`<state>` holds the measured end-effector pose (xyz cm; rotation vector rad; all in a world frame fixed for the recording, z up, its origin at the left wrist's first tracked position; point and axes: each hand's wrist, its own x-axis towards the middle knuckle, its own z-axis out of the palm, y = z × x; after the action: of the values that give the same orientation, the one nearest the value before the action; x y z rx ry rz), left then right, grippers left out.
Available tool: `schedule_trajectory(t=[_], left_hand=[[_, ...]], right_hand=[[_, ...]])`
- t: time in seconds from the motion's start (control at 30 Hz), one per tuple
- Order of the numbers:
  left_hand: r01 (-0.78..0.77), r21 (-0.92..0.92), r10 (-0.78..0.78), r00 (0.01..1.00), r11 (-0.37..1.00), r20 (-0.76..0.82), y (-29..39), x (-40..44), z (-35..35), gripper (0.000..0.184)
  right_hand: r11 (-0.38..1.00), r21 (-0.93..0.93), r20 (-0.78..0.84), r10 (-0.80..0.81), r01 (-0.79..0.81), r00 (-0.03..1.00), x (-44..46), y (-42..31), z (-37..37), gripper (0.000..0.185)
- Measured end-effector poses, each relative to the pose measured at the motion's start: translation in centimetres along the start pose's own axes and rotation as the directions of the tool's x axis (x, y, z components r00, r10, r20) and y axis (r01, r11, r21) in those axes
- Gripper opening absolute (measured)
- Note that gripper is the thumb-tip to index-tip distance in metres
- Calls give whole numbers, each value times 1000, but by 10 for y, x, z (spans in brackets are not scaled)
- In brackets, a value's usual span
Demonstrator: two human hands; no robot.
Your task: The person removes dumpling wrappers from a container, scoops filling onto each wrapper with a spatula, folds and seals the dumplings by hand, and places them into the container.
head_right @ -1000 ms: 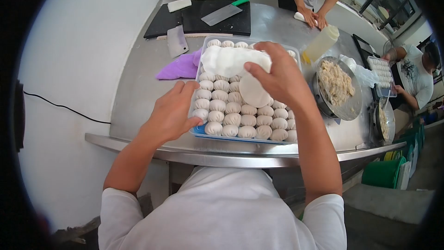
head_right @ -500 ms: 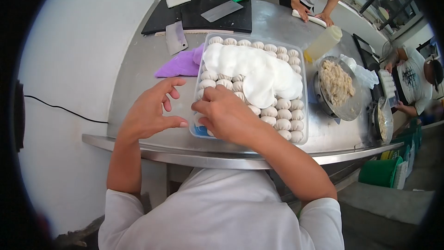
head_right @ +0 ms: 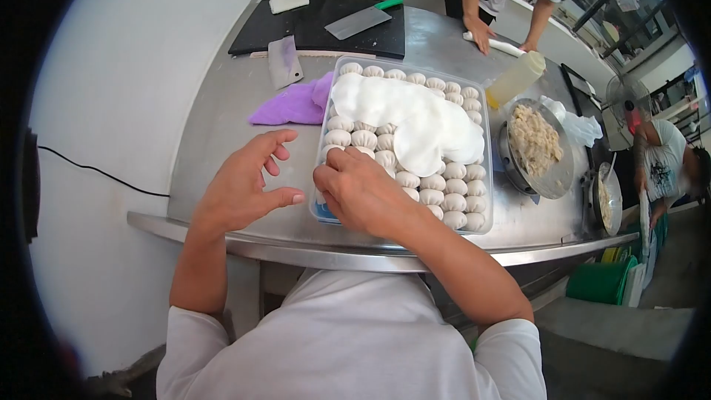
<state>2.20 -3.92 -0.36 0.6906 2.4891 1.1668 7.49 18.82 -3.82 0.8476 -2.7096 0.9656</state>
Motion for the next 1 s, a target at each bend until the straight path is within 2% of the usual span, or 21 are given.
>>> schedule_trajectory(t=[0.07, 0.17, 0.27, 0.3, 0.33, 0.37, 0.4, 0.43, 0.47, 0.5, 0.57, 0.63, 0.67, 0.7, 0.8, 0.87, 0.9, 0.97, 1.0], left_hand=[[-96, 30, 97, 995, 995, -18, 1, 3, 0, 86], [-155, 95, 160, 986, 983, -51, 3, 5, 1, 88], [-149, 115, 154, 987, 982, -41, 9, 4, -2, 88], [-155, 115, 161, 986, 981, -41, 8, 4, 1, 88], [-200, 194, 211, 977, 960, -37, 4, 5, 7, 93], [-251, 268, 267, 963, 930, -26, 3, 6, 12, 97], [-268, 259, 282, 959, 928, -18, 8, 6, 19, 97], [-256, 363, 267, 964, 896, 21, 16, 6, 27, 101], [-240, 465, 244, 968, 852, 53, 23, 7, 34, 106], [-246, 461, 252, 967, 853, 49, 29, 8, 37, 106], [-196, 636, 195, 978, 746, 72, 37, 13, 40, 110], [-196, 657, 167, 980, 728, 107, 36, 20, 43, 109], [-196, 680, 135, 981, 707, 142, 36, 24, 45, 109], [-201, 683, 144, 980, 702, 141, 36, 27, 44, 109], [-214, 662, 159, 977, 719, 143, 34, 31, 39, 108], [-224, 581, 100, 966, 782, 237, 35, 30, 35, 106], [-214, 581, 90, 968, 785, 234, 35, 28, 31, 106], [-199, 490, 171, 980, 848, 103, 34, 24, 21, 103], [-184, 489, 155, 983, 853, 99, 29, 24, 17, 103]], right_hand=[[1000, 4, -5, 31, -31, 999, 0, 3, 3, 9], [1000, 4, -78, 7, -7, 997, -1, 1, 8, 12], [1000, 11, -42, -11, 12, 999, -1, -1, 1, 13], [995, 88, -44, 46, -42, 998, -3, -3, -5, 12], [982, 163, -42, 109, -101, 993, -7, -6, -11, 11], [982, 152, -48, 121, -112, 992, -12, -7, -19, 11], [966, 200, -23, 170, -162, 985, -18, -7, -28, 10], [947, 245, 5, 212, -207, 977, -23, -7, -38, 10], [929, 224, 113, 275, -294, 955, -29, -7, -50, 10], [931, 214, 111, 276, -295, 955, -34, -3, -60, 10], [900, 70, 104, 422, -430, 901, -38, 9, -81, 16], [894, -96, -151, 421, -437, 895, -40, 38, -87, 21], [888, -174, -188, 394, -426, 900, -40, 48, -91, 26], [888, -176, -197, 392, -425, 899, -37, 55, -92, 26], [939, -275, -45, 201, -205, 979, -28, 70, -84, 32], [931, -320, -7, 185, -177, 983, -24, 75, -78, 30], [920, -367, 39, 165, -139, 986, -20, 76, -75, 27], [926, -355, 49, 158, -131, 986, -18, 79, -75, 24], [927, -352, 46, 156, -130, 987, -17, 78, -76, 21]])
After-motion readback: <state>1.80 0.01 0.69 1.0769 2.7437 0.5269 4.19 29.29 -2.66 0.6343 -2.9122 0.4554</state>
